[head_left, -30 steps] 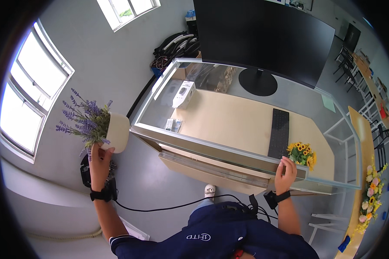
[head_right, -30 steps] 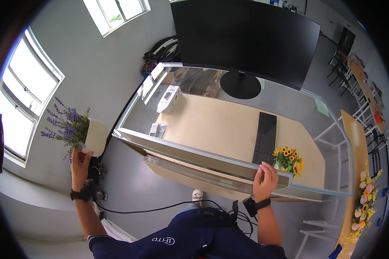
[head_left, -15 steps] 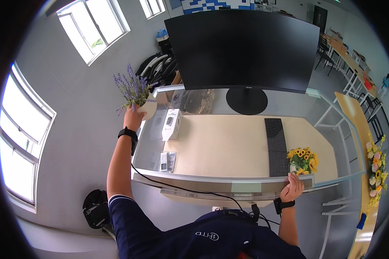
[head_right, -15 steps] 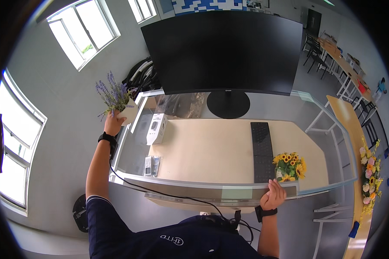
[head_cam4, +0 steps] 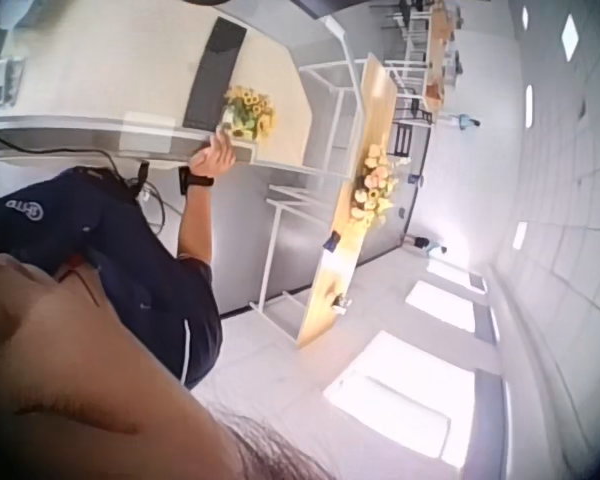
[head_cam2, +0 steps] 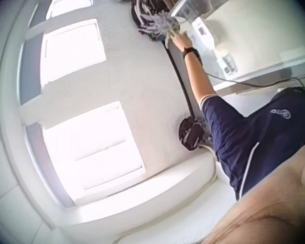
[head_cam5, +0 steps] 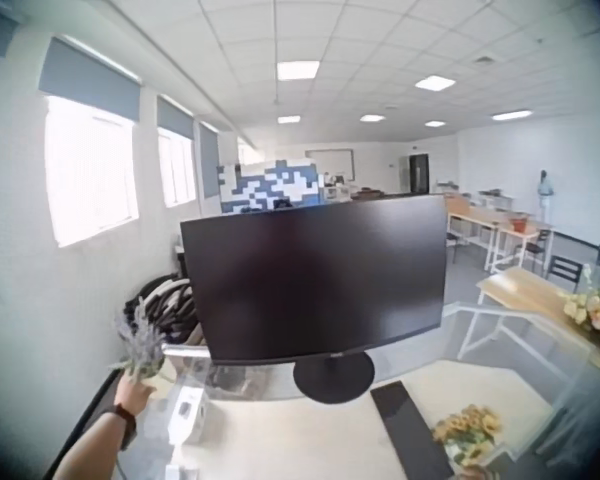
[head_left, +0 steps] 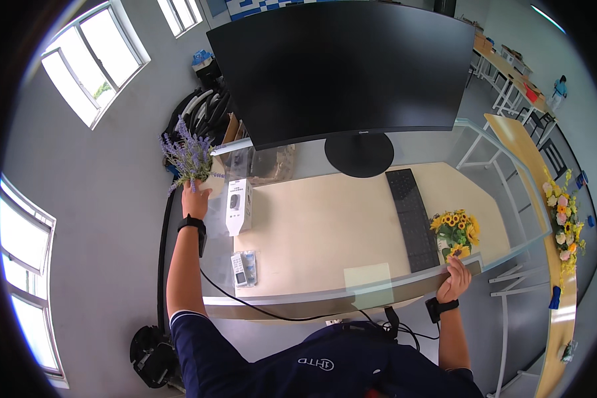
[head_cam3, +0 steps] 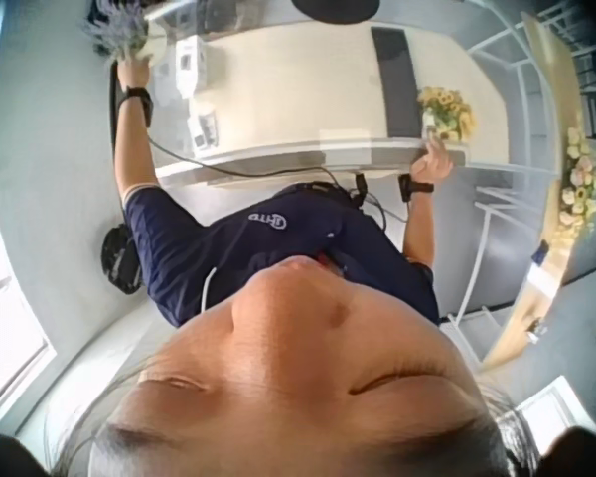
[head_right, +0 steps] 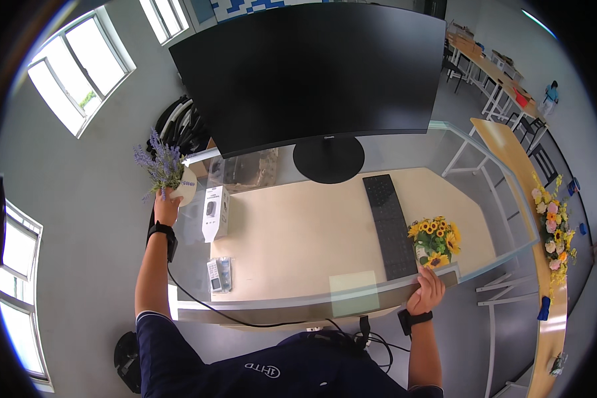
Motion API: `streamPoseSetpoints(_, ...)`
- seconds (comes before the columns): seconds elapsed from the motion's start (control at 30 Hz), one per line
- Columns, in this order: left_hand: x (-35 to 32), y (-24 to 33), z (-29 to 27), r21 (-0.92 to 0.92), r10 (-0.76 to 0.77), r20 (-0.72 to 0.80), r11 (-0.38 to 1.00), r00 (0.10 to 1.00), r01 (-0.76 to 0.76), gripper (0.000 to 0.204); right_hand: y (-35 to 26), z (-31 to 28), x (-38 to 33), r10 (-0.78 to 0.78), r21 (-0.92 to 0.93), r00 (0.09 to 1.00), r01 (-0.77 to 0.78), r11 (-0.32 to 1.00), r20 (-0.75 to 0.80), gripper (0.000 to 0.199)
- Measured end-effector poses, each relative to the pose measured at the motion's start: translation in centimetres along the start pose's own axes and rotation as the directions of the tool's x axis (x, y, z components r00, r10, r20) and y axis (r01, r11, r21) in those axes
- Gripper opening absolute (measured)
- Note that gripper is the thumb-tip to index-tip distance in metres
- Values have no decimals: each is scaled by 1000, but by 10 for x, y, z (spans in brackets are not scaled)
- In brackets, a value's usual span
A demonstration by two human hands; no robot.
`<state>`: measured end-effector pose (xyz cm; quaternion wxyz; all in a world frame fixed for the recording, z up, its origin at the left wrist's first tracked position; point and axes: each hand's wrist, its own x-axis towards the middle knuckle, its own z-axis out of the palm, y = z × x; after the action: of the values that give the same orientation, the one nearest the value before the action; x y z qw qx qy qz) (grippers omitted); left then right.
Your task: Cleaning an office space including desk surfaces and organizing equipment.
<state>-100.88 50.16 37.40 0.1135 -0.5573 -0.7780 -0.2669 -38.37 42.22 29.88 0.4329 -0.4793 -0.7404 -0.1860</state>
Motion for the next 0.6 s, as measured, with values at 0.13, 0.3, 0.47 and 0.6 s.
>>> streamPoseSetpoints(0.13,1,-7,5,-1,6,27,1000,1000,-6,30,0,1,-1,8,4,1000,-8,1000,10,20)
streamPoseSetpoints(0.3,-2,-20,13,18,51,52,998,997,-52,31,-2,0,0,15,1,1000,-15,1000,7,19)
streamPoseSetpoints(0.47,-5,-20,13,-7,25,63,1000,998,-24,35,-3,-1,-4,29,1,999,-29,1000,18,18)
streamPoseSetpoints(0.6,-15,-17,21,-120,43,23,992,999,-40,40,-2,-1,-1,38,-7,999,-38,999,-11,15)
